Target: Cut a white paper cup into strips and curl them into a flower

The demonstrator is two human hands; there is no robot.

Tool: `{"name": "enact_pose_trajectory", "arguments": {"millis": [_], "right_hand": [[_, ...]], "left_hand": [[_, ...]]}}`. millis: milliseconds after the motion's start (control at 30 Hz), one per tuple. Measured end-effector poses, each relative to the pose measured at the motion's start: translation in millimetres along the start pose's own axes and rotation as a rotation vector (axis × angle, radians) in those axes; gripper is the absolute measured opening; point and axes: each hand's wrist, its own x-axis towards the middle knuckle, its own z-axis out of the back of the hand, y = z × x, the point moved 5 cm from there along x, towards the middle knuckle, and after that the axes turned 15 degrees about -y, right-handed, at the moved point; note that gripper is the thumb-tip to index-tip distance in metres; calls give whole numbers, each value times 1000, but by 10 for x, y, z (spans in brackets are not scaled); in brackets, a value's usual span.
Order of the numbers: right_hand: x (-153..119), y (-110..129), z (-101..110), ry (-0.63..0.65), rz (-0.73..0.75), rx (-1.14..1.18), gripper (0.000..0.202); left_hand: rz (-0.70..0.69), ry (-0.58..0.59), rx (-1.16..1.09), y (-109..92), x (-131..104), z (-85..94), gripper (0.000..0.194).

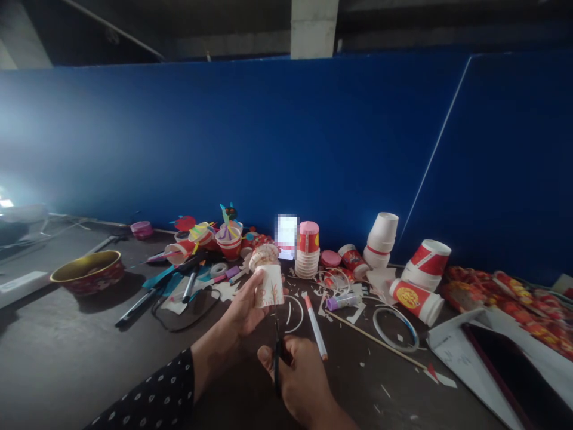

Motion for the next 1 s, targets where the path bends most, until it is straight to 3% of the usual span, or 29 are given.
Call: {"name": "enact_pose_trajectory", "arguments": {"millis": [433, 600, 1000], "right_hand": [[-10, 18, -10, 20, -20, 80, 52], [-29, 23, -22, 31, -17, 88, 56], [-20, 36, -28, 24, -34, 91, 58]], "left_hand": [[-7, 32, -5, 26, 9, -20, 45], [3, 43, -25, 18, -4, -32, 39], [15, 60, -26, 25, 8, -28, 45]]}}
